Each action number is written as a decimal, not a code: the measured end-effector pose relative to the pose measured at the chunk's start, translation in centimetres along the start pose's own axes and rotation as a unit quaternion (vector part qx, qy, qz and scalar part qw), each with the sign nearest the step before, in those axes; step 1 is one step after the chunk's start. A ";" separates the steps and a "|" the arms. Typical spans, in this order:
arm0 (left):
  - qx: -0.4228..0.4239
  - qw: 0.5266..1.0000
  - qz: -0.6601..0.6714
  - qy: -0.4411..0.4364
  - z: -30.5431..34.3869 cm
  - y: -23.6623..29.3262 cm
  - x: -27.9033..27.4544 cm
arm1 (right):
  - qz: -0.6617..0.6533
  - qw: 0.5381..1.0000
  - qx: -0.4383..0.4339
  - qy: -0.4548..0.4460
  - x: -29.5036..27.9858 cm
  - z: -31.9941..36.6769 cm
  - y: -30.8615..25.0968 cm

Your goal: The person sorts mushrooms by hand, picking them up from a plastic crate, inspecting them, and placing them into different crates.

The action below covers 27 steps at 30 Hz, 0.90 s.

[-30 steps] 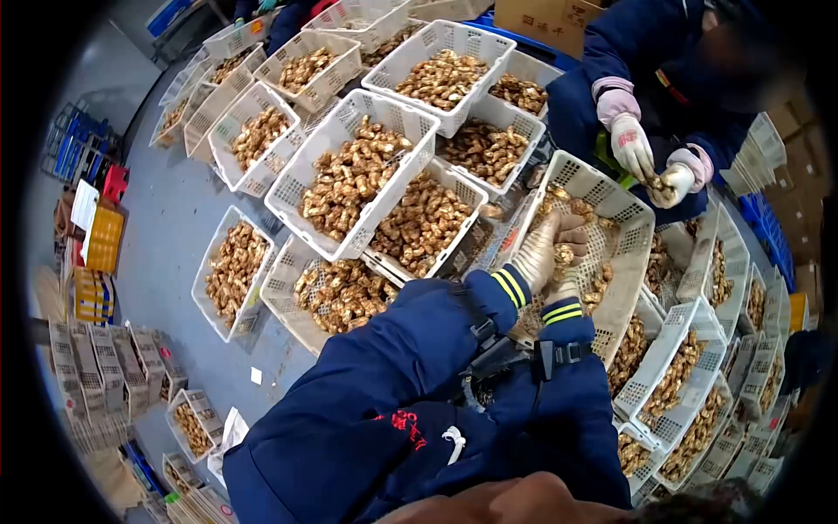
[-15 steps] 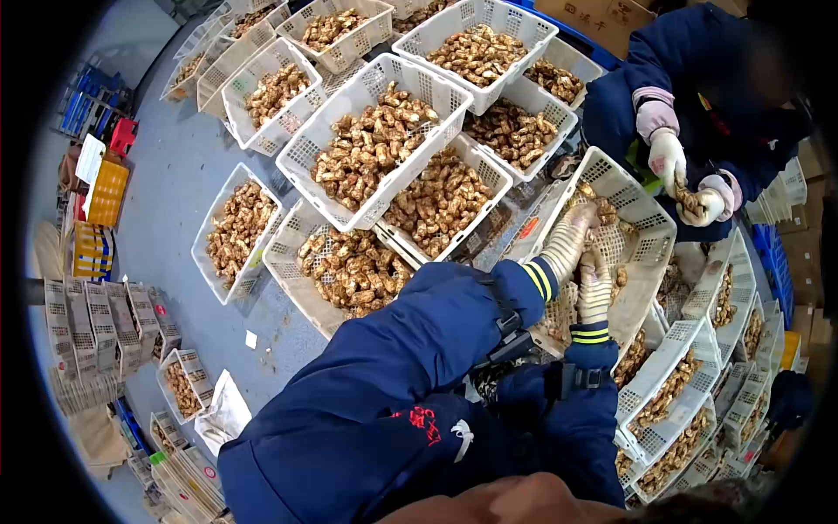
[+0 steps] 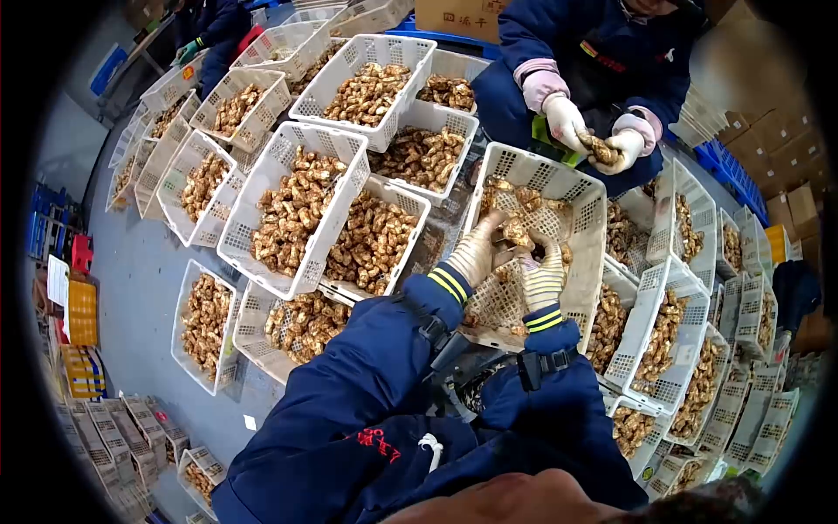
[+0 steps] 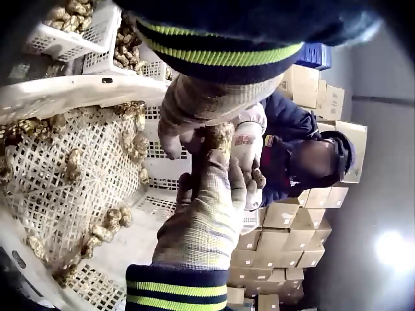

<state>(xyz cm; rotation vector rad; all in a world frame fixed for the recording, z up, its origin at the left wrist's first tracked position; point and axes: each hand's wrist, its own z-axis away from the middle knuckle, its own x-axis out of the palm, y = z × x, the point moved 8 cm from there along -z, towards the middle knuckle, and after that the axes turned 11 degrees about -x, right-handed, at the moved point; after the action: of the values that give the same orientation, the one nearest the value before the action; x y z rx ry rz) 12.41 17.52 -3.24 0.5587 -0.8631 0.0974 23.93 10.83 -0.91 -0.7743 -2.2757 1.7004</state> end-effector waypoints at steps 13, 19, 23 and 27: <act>0.028 0.990 -0.115 -0.080 0.1 -0.6 0.6 | 0.067 0.991 -0.073 -0.086 -0.3 -0.4 -1.4; 0.037 0.990 -0.065 -0.123 0.1 -0.2 1.5 | -0.257 0.951 0.170 -0.028 -0.3 0.3 3.0; 0.038 0.989 -0.075 -0.118 0.8 0.0 2.3 | -0.314 0.918 0.243 -0.012 0.1 0.7 3.7; 0.033 0.988 -0.098 -0.114 0.9 -0.2 2.4 | -0.280 0.917 0.283 0.031 -0.1 1.3 3.2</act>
<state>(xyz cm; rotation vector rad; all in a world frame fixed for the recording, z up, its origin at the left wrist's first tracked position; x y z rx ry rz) 13.45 16.61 -1.09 0.7226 -1.0251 -0.1195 24.34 10.42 -4.33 -0.0386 -1.5887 1.8369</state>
